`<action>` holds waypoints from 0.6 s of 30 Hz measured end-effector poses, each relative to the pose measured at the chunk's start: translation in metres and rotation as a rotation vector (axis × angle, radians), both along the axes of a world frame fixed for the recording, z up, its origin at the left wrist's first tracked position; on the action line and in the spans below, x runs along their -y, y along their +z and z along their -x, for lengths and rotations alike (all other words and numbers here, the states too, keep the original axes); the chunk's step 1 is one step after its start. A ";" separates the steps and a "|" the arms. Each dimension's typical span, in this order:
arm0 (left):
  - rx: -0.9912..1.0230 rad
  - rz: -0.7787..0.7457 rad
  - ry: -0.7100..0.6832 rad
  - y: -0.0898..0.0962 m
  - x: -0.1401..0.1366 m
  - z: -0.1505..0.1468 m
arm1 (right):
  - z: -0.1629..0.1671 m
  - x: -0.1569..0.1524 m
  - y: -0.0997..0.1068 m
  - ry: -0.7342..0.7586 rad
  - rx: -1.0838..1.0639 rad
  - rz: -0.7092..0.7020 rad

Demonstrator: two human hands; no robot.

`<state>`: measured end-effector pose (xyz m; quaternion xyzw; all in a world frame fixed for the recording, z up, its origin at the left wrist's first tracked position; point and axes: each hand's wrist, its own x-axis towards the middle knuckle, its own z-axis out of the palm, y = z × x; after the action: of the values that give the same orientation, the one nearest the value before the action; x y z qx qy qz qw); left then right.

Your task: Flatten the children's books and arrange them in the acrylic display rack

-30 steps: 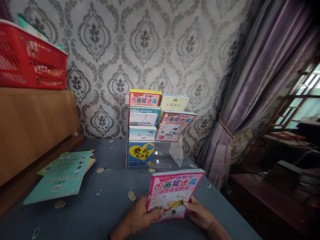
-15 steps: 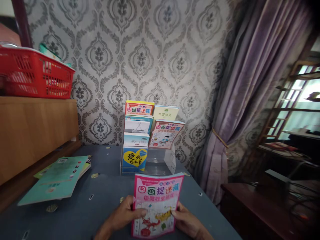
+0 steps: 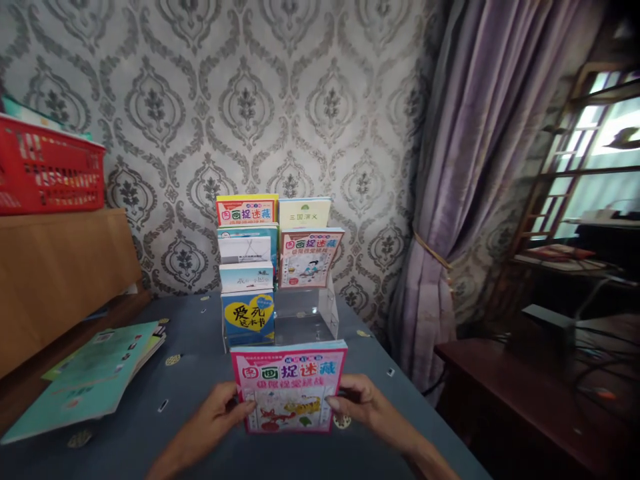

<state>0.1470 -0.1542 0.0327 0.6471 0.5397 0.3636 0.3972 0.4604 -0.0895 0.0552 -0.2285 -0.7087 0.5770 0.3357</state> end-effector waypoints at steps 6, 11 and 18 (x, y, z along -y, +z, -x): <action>0.091 -0.071 0.029 0.003 -0.005 -0.010 | 0.005 0.002 -0.003 -0.073 0.014 -0.113; 0.094 -0.243 0.019 0.031 -0.015 -0.018 | 0.004 -0.014 0.007 -0.154 0.104 -0.286; -0.129 -0.456 0.078 0.068 -0.040 -0.036 | -0.009 -0.044 0.033 -0.208 0.051 -0.345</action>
<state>0.1828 -0.1142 0.1005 0.7206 0.4926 0.4491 0.1911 0.4690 -0.0460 0.0883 -0.2541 -0.7777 0.4034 0.4096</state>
